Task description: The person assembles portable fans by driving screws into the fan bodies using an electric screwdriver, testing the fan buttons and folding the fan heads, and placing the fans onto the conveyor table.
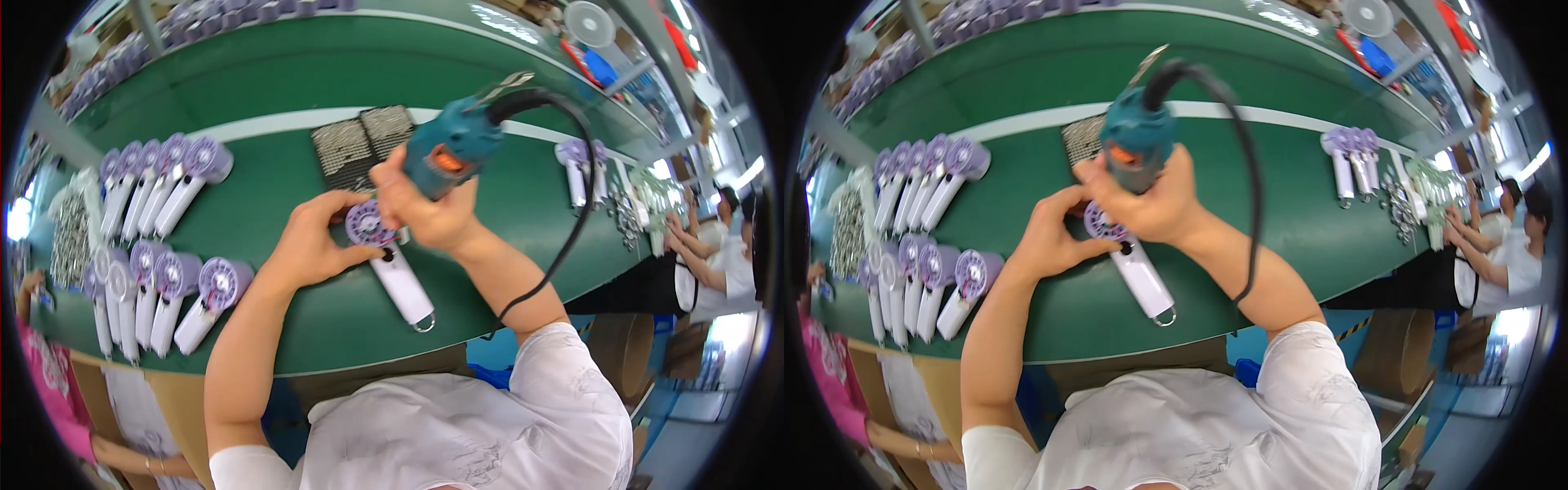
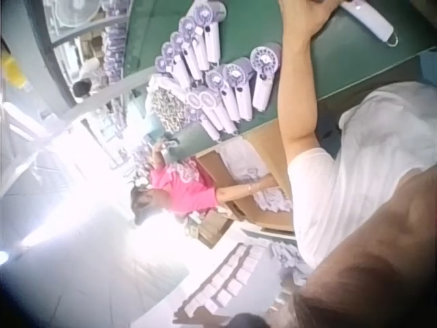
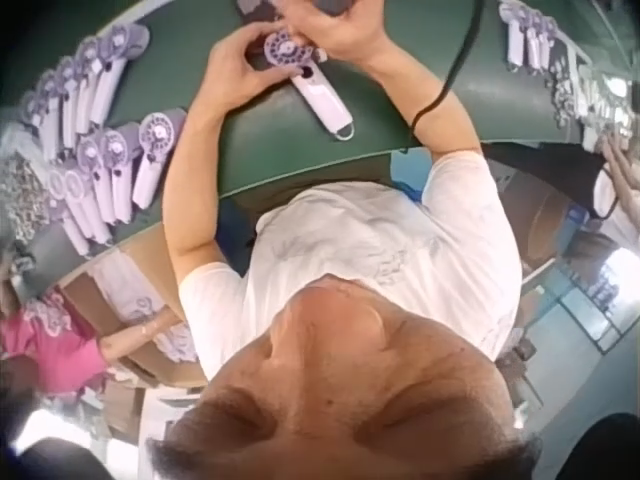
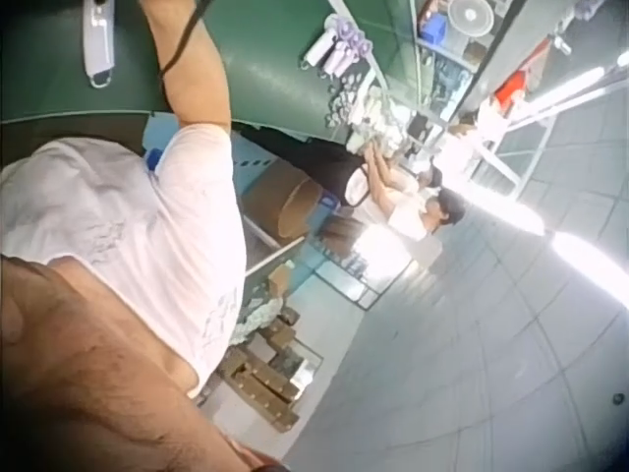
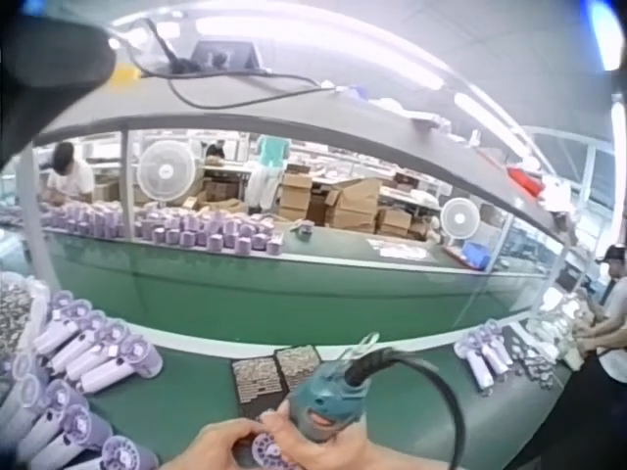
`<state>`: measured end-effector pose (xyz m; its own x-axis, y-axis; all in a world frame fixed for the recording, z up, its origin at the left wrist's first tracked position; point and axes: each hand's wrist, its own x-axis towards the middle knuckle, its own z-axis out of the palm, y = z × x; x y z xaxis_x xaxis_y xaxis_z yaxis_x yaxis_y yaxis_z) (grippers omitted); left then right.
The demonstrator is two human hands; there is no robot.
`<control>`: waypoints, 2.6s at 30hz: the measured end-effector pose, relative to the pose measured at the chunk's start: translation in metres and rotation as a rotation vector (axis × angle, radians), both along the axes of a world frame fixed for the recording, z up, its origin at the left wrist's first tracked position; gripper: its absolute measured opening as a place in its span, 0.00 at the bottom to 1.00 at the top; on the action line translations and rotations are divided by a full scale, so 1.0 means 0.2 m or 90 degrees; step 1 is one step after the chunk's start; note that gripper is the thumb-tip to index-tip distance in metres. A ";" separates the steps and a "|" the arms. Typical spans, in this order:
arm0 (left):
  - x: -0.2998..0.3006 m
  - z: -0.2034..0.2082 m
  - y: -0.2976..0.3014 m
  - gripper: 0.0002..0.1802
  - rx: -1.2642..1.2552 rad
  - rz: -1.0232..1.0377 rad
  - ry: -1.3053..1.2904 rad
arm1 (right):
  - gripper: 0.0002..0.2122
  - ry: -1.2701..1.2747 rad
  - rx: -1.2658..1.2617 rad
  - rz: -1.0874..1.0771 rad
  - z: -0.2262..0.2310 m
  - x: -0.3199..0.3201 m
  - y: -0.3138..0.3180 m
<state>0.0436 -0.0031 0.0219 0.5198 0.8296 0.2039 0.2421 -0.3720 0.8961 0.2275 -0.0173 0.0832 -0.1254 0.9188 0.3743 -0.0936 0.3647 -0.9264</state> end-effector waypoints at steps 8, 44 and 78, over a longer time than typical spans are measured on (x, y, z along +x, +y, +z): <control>0.02 0.00 0.00 0.33 -0.011 -0.004 -0.007 | 0.05 -0.006 0.052 0.011 0.01 0.02 0.02; -0.30 0.07 -0.70 0.18 0.583 0.382 0.042 | 0.17 -0.765 -0.135 -0.498 -0.17 0.90 -0.73; -0.86 -0.14 -0.64 0.22 0.519 0.475 0.326 | 0.18 -0.904 0.017 -0.646 -0.25 1.26 -0.59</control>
<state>-0.1276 -0.1308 -0.0065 0.1433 0.6837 0.7156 0.8935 -0.4002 0.2035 0.4804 -0.1356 0.0340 0.2308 0.8297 0.5082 0.9715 -0.2254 -0.0732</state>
